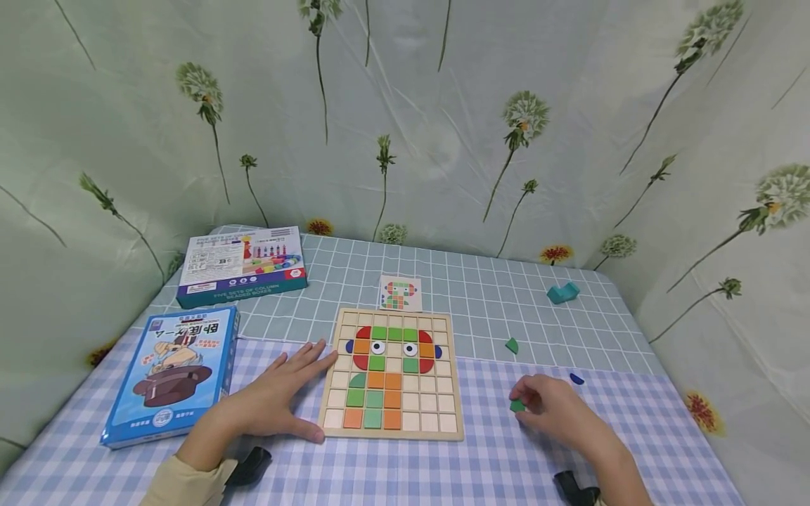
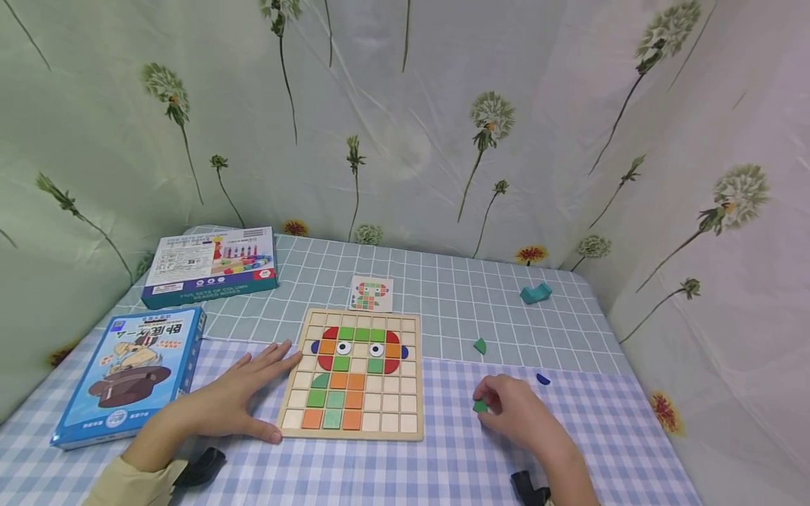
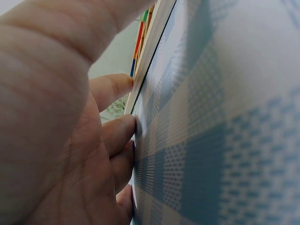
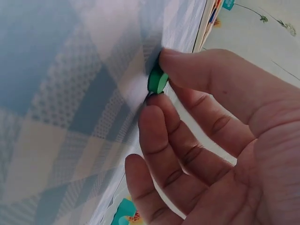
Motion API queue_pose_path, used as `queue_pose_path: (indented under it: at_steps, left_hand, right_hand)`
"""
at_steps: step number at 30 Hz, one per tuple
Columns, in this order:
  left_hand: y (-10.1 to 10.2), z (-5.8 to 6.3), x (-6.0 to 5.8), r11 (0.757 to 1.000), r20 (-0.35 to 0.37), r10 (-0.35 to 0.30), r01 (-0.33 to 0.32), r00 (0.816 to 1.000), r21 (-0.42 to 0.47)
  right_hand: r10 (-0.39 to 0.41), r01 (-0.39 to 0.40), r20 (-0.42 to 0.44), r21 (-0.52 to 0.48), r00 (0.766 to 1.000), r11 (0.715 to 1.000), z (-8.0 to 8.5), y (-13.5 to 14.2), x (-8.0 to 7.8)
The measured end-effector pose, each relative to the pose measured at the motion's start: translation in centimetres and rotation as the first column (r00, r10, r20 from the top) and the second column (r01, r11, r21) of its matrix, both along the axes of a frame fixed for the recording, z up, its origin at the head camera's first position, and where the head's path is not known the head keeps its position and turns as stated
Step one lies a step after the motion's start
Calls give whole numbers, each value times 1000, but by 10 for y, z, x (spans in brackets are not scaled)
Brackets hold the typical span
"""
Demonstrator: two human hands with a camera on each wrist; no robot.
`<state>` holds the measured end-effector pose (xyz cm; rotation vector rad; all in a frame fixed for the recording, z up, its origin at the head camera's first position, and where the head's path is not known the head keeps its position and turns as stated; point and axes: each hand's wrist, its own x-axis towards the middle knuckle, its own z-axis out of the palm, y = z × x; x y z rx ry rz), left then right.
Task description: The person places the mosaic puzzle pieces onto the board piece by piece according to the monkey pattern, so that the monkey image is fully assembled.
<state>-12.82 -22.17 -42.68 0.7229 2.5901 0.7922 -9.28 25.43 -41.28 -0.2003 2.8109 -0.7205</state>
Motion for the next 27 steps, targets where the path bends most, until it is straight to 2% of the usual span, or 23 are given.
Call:
queue_pose_path:
  at_steps: [6,12,19,22,27]
  left_hand:
    - [0,0,0,1000,-3,1,-1,1000,-2]
    - [2,1,0,1000,7,13,-13,1000,-17]
    - [2,1,-2,1000,0,9,-9,1000,-19]
    - [2,1,-2,1000,0,10,-10,1000,-22]
    - [2,1,-1,1000,8,16,-16,1000,-21]
  right_hand:
    - [-20,20,8,-6,1000,1000,-1,-2,-1]
    - [-16,17,-19,11,1000,1000,-2,-2,-2]
    - [-35,35,4,18,999,999,0,-7,-3]
    - [15,-15,-23,5,1000,1000,1,-12,-5]
    - [161,-165,-87,-33,983,986,2,-29,-12]
